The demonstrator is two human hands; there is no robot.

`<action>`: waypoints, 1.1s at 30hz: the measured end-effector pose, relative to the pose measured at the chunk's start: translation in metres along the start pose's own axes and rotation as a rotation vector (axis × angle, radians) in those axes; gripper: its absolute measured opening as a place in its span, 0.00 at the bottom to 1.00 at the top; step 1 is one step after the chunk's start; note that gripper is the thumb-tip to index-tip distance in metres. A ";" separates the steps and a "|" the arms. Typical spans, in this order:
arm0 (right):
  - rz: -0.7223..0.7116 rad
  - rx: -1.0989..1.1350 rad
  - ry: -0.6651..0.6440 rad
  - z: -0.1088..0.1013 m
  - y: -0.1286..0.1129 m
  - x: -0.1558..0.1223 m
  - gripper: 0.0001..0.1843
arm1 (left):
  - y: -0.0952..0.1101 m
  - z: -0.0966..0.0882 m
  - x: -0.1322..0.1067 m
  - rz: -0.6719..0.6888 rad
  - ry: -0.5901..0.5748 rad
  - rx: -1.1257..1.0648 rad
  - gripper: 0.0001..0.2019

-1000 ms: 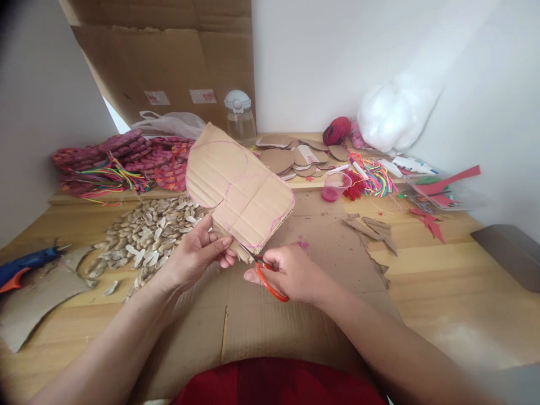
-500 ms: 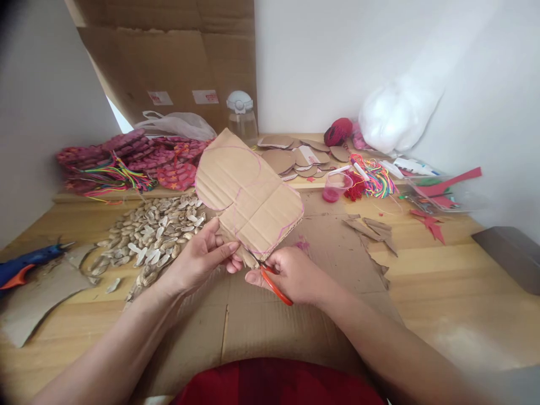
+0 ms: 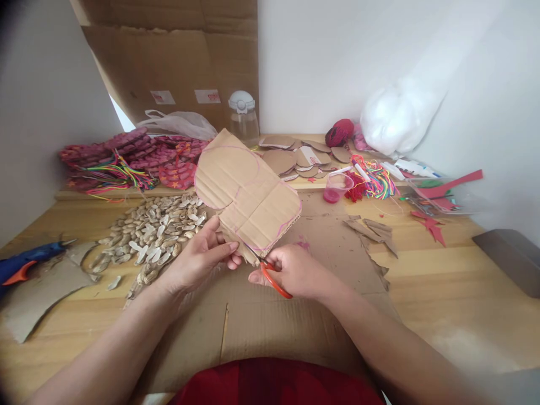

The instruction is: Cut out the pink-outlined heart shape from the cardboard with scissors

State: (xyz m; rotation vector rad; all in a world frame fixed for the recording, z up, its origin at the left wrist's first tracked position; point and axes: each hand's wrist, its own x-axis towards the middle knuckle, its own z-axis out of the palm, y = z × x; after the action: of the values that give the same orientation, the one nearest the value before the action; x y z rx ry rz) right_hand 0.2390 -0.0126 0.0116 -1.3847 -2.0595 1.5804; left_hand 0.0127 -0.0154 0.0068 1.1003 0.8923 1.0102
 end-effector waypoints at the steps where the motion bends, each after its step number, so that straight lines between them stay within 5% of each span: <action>1: 0.003 0.038 -0.036 -0.001 -0.001 -0.001 0.21 | 0.000 -0.001 0.000 0.006 0.007 -0.006 0.24; 5: -0.013 0.144 -0.124 -0.001 -0.002 -0.004 0.19 | 0.001 -0.004 0.001 -0.010 0.003 -0.029 0.21; 20: -0.084 0.139 -0.071 0.007 -0.006 -0.004 0.24 | 0.001 0.006 -0.001 -0.029 -0.037 -0.044 0.23; 33: -0.089 0.375 -0.048 0.019 -0.004 0.001 0.21 | 0.000 0.015 -0.005 -0.042 -0.065 -0.070 0.24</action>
State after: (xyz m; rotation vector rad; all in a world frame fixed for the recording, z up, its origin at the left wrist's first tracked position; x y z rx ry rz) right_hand 0.2241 -0.0240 0.0071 -1.1165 -1.7041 1.8554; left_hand 0.0256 -0.0245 0.0103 1.0458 0.8187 0.9584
